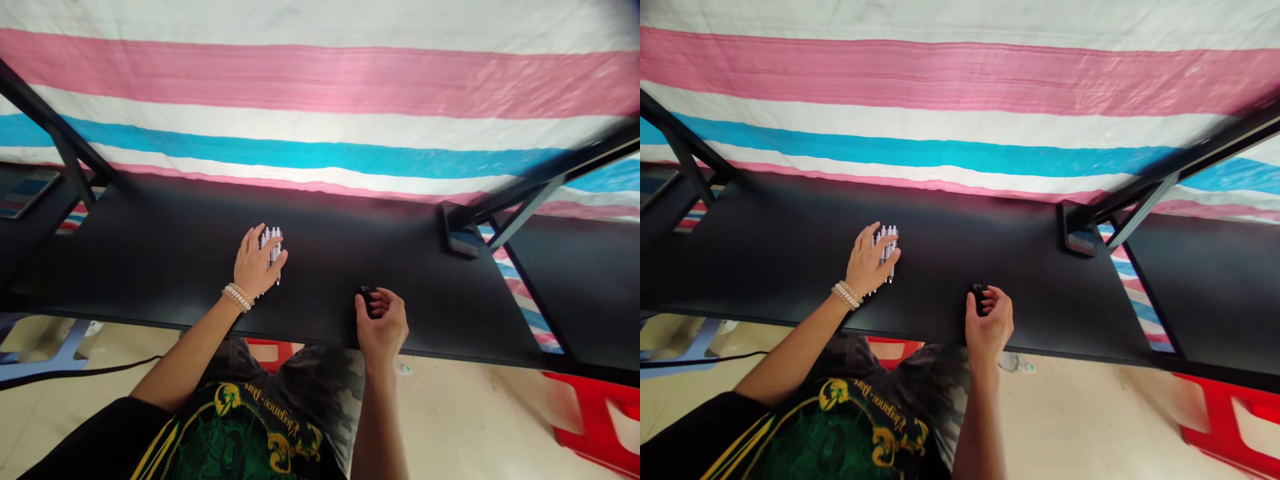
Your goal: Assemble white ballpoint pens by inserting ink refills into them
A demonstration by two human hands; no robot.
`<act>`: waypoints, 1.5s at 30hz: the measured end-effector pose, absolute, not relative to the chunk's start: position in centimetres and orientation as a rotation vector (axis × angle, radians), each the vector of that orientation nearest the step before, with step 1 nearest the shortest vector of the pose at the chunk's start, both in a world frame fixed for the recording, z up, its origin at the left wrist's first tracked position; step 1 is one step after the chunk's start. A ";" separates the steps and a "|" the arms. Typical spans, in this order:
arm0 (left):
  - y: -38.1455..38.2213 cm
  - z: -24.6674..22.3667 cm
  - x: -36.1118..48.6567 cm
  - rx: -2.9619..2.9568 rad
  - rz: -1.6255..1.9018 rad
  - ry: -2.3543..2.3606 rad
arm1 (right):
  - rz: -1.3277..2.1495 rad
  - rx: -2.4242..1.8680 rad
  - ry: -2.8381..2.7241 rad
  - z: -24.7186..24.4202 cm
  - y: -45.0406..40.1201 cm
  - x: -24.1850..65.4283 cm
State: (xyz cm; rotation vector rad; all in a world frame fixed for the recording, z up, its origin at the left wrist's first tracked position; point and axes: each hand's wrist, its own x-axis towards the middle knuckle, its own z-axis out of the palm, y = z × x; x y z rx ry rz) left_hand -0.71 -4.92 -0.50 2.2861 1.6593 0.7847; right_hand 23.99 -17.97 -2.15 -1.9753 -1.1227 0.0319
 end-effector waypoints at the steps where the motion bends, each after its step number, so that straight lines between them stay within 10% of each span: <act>1: -4.9 -0.4 -0.8 2.279 0.795 1.650 | 0.010 -1.975 -1.123 -2.1 -18.0 23.8; 11: -4.0 -0.5 -2.4 2.047 1.090 1.479 | -0.374 -1.753 -1.344 -1.7 -19.1 21.6; 20: -4.3 -0.9 -5.0 1.772 1.292 1.371 | 0.563 -1.538 -1.857 1.5 -11.9 15.1; 45: 4.2 -1.9 -6.0 1.693 0.980 0.888 | 0.813 -1.507 -1.769 0.6 -6.7 16.4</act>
